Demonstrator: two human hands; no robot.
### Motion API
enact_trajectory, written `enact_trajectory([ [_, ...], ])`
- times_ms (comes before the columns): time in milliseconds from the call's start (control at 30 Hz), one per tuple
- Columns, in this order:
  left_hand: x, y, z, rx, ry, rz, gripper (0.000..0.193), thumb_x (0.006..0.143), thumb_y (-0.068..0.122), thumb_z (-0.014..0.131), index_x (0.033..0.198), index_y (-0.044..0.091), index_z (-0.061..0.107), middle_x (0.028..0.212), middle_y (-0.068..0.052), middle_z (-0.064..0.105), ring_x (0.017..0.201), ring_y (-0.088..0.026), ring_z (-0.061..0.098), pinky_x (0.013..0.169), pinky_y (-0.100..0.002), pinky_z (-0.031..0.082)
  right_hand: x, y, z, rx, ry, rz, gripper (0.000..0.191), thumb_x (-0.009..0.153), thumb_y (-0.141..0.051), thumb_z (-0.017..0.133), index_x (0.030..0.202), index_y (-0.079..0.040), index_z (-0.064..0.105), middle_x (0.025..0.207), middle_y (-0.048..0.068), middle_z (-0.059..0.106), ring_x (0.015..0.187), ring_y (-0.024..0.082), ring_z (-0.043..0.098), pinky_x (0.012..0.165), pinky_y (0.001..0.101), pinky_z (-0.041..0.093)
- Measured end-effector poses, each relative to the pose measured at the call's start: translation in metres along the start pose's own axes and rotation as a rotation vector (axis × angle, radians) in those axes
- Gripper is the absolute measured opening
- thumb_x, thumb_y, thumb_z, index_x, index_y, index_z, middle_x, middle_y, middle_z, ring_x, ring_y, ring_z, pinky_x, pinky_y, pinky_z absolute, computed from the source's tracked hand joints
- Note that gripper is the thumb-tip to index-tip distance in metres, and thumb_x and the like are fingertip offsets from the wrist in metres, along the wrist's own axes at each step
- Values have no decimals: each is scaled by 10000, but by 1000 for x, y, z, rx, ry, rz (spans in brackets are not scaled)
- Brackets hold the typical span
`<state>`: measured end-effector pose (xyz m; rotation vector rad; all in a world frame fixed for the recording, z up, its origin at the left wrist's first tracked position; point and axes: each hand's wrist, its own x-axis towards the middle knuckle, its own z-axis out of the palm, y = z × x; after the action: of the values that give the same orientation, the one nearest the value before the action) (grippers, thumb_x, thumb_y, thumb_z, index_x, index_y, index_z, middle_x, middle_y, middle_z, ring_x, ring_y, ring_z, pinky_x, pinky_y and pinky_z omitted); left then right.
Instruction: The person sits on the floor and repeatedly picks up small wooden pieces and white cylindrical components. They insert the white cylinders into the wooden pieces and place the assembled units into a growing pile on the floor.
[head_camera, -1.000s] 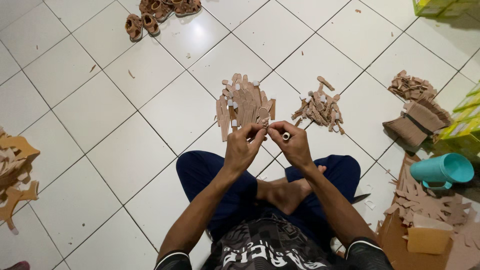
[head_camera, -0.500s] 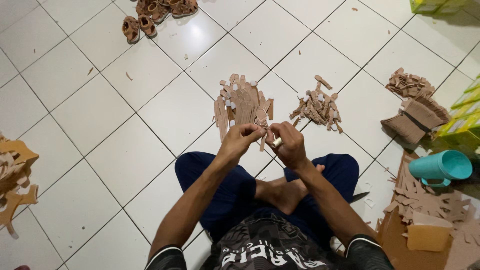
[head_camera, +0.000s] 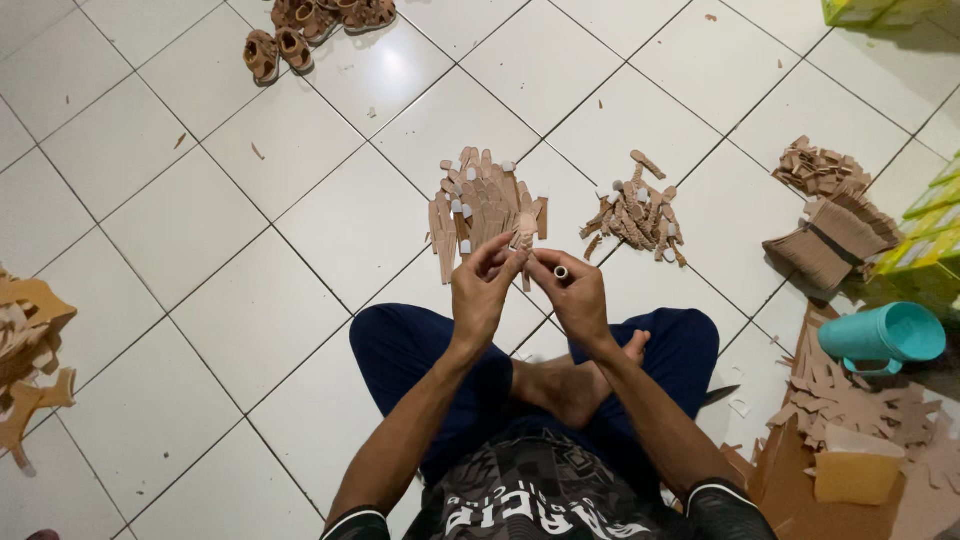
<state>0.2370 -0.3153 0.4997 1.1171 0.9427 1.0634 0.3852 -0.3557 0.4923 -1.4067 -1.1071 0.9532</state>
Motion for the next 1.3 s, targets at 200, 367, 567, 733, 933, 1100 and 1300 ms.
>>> enact_trajectory([
  [200, -1, 12, -13, 238, -107, 58, 286, 964, 188, 710, 1162, -14, 749, 1007, -119, 796, 896, -146, 752, 814, -265, 612, 10, 0, -15, -180, -131, -129, 219, 953, -185, 741, 1083, -10, 768, 842, 8, 750, 639, 16, 595, 513, 173, 473],
  [367, 4, 16, -21, 407, -187, 0, 275, 930, 151, 727, 1143, -22, 747, 937, -132, 803, 832, -168, 760, 735, -282, 617, 17, 2, -26, -218, -204, -33, 228, 970, -203, 731, 1098, -21, 779, 751, 30, 699, 583, 39, 529, 475, 200, 399],
  [567, 0, 18, -11, 581, -103, 403, 187, 948, 122, 715, 1044, -39, 720, 927, -175, 758, 791, -222, 759, 686, -322, 612, 20, -8, -26, -191, -228, -31, 221, 969, -207, 720, 1084, -26, 774, 777, 29, 717, 605, 36, 569, 484, 197, 431],
  [733, -2, 21, -17, 597, -115, 433, 151, 943, 94, 705, 1020, -36, 716, 864, -170, 754, 742, -237, 756, 651, -333, 599, 20, -20, -25, -321, -178, -279, 199, 949, -183, 747, 1087, -43, 777, 910, 60, 781, 716, 71, 704, 566, 226, 553],
  [933, 1, 19, -17, 613, -119, 463, 131, 919, 87, 718, 977, -31, 716, 854, -158, 758, 746, -234, 766, 661, -330, 615, 26, -25, -28, -474, -217, -470, 155, 947, -187, 723, 988, -41, 757, 858, 58, 744, 734, 89, 692, 601, 253, 551],
  [1100, -6, 13, -7, 733, -6, 508, 140, 923, 87, 711, 968, -46, 711, 856, -173, 751, 740, -250, 743, 628, -341, 587, 26, -9, -24, -255, -358, 80, 222, 1011, -246, 631, 967, -54, 734, 640, -13, 573, 547, 64, 426, 483, 259, 342],
  [1300, -1, 13, -6, 401, -28, 64, 219, 941, 188, 711, 988, -14, 782, 816, -106, 793, 729, -138, 753, 653, -266, 589, 16, 17, -7, 1, -107, 146, 245, 1004, -250, 644, 1024, -24, 735, 641, -42, 548, 554, 30, 428, 466, 214, 337],
])
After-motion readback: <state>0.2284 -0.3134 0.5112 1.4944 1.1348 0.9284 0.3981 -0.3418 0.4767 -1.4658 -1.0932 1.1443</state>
